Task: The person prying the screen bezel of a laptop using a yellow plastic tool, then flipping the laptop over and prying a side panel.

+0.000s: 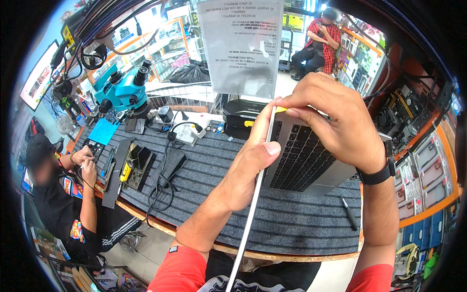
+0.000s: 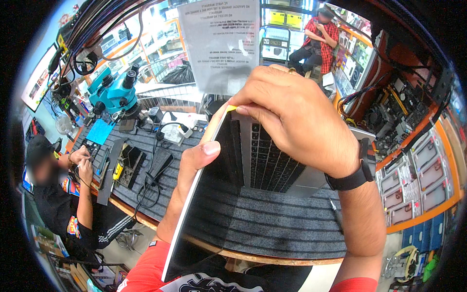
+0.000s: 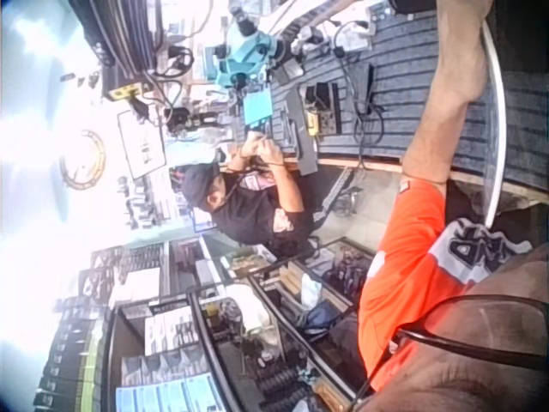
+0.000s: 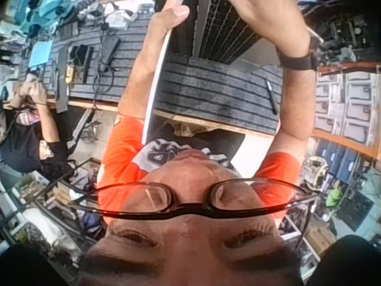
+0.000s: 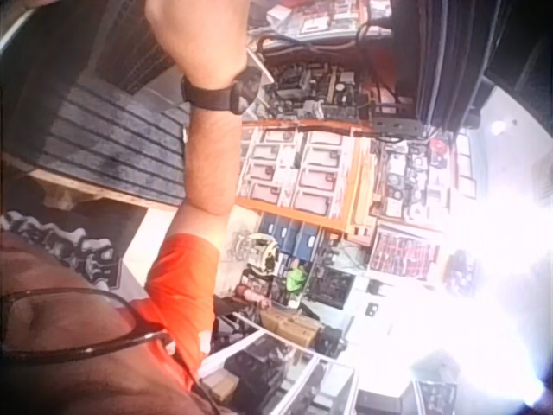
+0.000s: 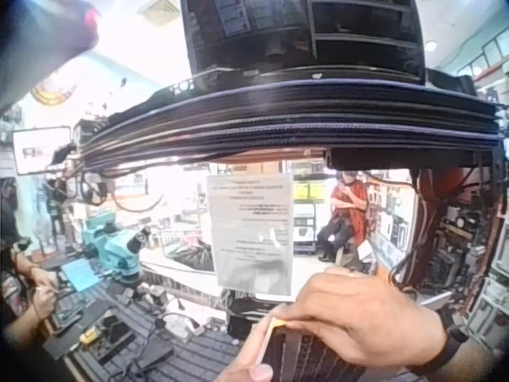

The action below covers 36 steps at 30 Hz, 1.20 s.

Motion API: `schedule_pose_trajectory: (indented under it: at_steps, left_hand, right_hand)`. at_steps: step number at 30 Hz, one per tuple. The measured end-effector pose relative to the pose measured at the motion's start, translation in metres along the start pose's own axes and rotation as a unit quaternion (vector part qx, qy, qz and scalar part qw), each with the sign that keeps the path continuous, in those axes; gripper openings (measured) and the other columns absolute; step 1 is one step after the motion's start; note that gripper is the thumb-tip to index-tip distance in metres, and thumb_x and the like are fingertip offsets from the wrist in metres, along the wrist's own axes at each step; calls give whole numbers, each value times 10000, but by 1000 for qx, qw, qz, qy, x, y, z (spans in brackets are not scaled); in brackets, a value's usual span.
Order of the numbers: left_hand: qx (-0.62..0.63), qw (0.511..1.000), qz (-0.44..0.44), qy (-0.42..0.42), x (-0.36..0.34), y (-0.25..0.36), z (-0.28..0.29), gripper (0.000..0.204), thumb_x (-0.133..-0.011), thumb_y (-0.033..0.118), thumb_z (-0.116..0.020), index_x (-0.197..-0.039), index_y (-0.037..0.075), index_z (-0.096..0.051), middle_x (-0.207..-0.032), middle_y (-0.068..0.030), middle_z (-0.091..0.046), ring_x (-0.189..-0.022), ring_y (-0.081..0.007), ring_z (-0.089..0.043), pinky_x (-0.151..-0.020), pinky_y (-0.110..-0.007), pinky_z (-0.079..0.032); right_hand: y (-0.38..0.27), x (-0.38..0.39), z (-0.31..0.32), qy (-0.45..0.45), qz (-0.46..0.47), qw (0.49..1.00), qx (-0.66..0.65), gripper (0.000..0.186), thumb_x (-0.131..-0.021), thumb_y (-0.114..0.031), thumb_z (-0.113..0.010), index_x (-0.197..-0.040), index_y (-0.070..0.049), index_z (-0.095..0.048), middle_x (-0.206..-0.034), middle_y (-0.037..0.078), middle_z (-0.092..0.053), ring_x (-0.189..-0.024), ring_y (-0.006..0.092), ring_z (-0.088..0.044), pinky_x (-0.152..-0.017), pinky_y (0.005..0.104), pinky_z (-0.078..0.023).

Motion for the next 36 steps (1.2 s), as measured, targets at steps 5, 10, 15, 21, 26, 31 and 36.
schedule_pose_trajectory:
  at_steps: [5,10,15,21,26,31,36]
  left_hand:
    - [-25,1000,1,0,0,2,3,914,-1025,433,-419,-1646,-113,-29,-1706,-254,-211,-1600,-285,-192,-1289,-387,-150]
    - [-38,999,2,2,0,2,5,903,-1027,423,-409,-1644,-118,-33,-1713,-256,-194,-1607,-289,-176,-1294,-390,-137]
    - [-39,999,-6,-6,0,2,4,891,-1029,413,-404,-1641,-125,-42,-1716,-260,-183,-1611,-292,-160,-1296,-393,-125]
    - [-137,988,-68,-17,2,12,1,891,-1030,412,-409,-1637,-132,-48,-1718,-271,-172,-1618,-299,-131,-1299,-399,-92]
    - [-195,974,-112,-21,4,17,-1,890,-1030,410,-412,-1634,-137,-54,-1720,-279,-164,-1623,-304,-107,-1301,-403,-65]
    - [-190,976,-107,-21,3,18,-1,866,-1042,391,-399,-1628,-148,-59,-1719,-280,-163,-1623,-309,-110,-1303,-407,-72]
    - [-170,981,-95,-22,3,17,0,876,-1045,422,-415,-1636,-129,-80,-1714,-264,-183,-1614,-303,-136,-1295,-403,-95]
  right_hand:
    - [0,-1,-2,-11,0,1000,10,238,-854,54,-741,-1080,-22,-752,-891,111,-669,-835,277,-657,-753,357,-519]
    - [2,-1,-2,-11,-5,1000,-9,237,-856,61,-737,-1079,-17,-750,-892,117,-665,-838,273,-657,-748,349,-515]
    - [1,1,-1,-4,-17,999,-36,220,-852,66,-736,-1059,-7,-749,-897,115,-666,-828,262,-655,-738,343,-511]
    - [-1,1,0,-7,-4,999,-35,220,-836,73,-745,-1043,-1,-746,-877,97,-645,-806,247,-647,-718,340,-509]
    - [-5,-1,0,-9,6,999,-35,222,-821,72,-760,-1031,3,-740,-859,85,-629,-803,236,-642,-704,340,-509]
    - [-11,-4,1,-29,13,999,-4,225,-815,62,-762,-1030,5,-728,-858,95,-623,-807,257,-643,-708,358,-512]
    - [-19,-15,7,-63,42,997,30,210,-828,60,-738,-1028,5,-704,-881,117,-627,-823,307,-648,-715,393,-518]
Point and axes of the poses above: each hand's wrist, its own x-axis away from the middle knuckle, its own z-axis out of the back of the hand, y = z × x, the point moved 3 cm from there along -x, towards the middle knuckle
